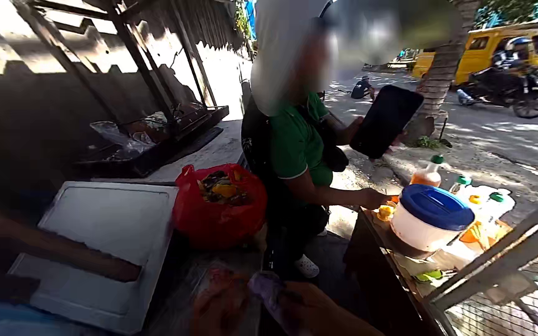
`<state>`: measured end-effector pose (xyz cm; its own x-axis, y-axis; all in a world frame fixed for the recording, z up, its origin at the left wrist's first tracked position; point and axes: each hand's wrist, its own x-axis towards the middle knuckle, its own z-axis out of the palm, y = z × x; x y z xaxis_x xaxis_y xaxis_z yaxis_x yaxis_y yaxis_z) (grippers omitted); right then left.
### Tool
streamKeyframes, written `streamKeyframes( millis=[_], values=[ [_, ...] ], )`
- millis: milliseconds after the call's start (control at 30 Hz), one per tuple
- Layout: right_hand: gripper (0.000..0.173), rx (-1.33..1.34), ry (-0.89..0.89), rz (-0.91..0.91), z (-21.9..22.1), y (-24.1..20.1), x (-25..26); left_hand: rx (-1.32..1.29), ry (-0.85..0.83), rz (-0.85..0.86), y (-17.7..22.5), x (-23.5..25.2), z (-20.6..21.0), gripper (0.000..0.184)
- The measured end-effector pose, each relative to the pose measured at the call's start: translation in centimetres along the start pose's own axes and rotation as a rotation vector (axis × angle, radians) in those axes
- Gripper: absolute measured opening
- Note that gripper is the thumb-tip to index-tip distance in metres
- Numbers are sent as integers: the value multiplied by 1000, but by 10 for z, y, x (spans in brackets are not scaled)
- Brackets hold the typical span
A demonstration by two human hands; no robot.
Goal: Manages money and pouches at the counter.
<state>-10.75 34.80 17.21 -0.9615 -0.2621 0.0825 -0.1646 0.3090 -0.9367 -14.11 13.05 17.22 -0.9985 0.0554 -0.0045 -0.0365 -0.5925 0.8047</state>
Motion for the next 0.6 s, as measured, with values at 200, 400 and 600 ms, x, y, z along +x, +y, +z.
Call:
streamKeyframes(
  millis=[200,400,600],
  values=[
    [21,-48,-22,-94,18,-3,18,2,217,-96,3,-5,15,27],
    [20,13,-131,-37,42,-10,39,-113,194,-16,3,-20,3,23],
    [22,-11,-217,-22,60,-12,54,-123,37,50,9,-38,-18,48]
  ],
)
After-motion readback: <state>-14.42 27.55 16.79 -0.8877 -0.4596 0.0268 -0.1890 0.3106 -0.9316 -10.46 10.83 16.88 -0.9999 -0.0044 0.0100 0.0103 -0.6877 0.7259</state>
